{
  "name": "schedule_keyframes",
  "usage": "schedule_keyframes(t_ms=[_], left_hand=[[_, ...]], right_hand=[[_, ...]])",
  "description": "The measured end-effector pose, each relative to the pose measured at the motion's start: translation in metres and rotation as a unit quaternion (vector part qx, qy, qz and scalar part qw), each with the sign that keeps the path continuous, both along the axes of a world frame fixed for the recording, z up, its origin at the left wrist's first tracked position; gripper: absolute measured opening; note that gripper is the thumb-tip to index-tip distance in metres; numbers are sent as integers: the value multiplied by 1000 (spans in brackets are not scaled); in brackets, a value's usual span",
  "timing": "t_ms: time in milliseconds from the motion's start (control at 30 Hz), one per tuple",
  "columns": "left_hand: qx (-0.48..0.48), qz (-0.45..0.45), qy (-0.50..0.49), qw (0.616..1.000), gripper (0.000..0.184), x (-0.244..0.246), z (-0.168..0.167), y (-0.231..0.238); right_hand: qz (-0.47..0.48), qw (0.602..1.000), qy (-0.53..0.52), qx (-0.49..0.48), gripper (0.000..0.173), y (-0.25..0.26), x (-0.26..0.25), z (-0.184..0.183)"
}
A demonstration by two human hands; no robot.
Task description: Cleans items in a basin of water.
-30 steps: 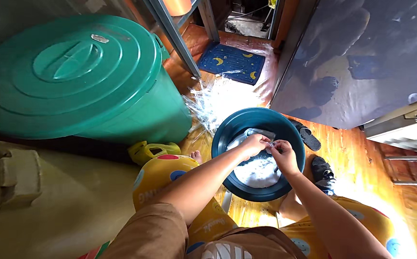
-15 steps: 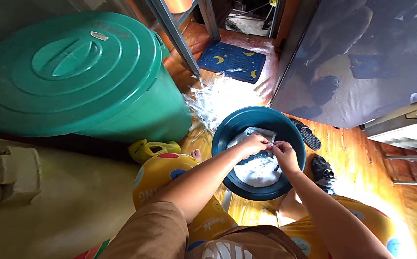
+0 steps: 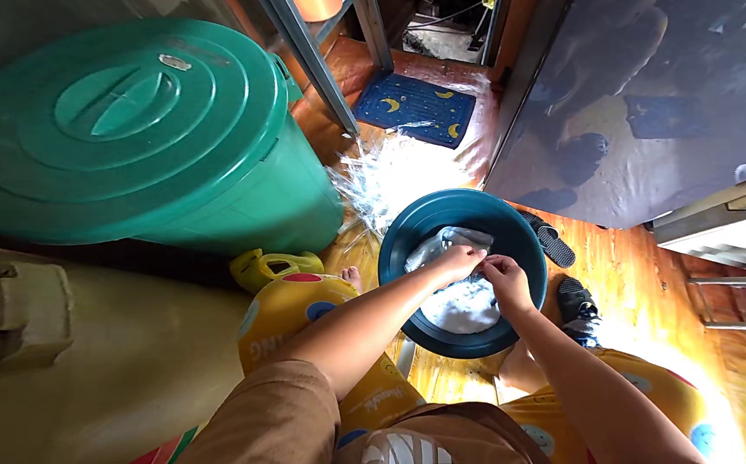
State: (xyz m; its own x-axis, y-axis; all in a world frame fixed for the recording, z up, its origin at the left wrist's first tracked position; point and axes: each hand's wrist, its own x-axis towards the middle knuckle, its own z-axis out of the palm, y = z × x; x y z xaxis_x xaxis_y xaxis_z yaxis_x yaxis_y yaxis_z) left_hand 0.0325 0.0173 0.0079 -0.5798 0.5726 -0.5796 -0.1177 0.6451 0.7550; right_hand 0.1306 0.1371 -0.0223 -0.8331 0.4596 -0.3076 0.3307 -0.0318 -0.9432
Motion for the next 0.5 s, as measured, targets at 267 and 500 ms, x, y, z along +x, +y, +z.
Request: schedule_keyframes(t_ms=[267,500], left_hand=[[0,-26,-50,998,37,11,-1,4],[-19,-105,-13,994,41,13,13,0]], right_hand=[[40,986,-29,160,15,9,-3,6],[-49,986,-37,154,12,37,-11,8]])
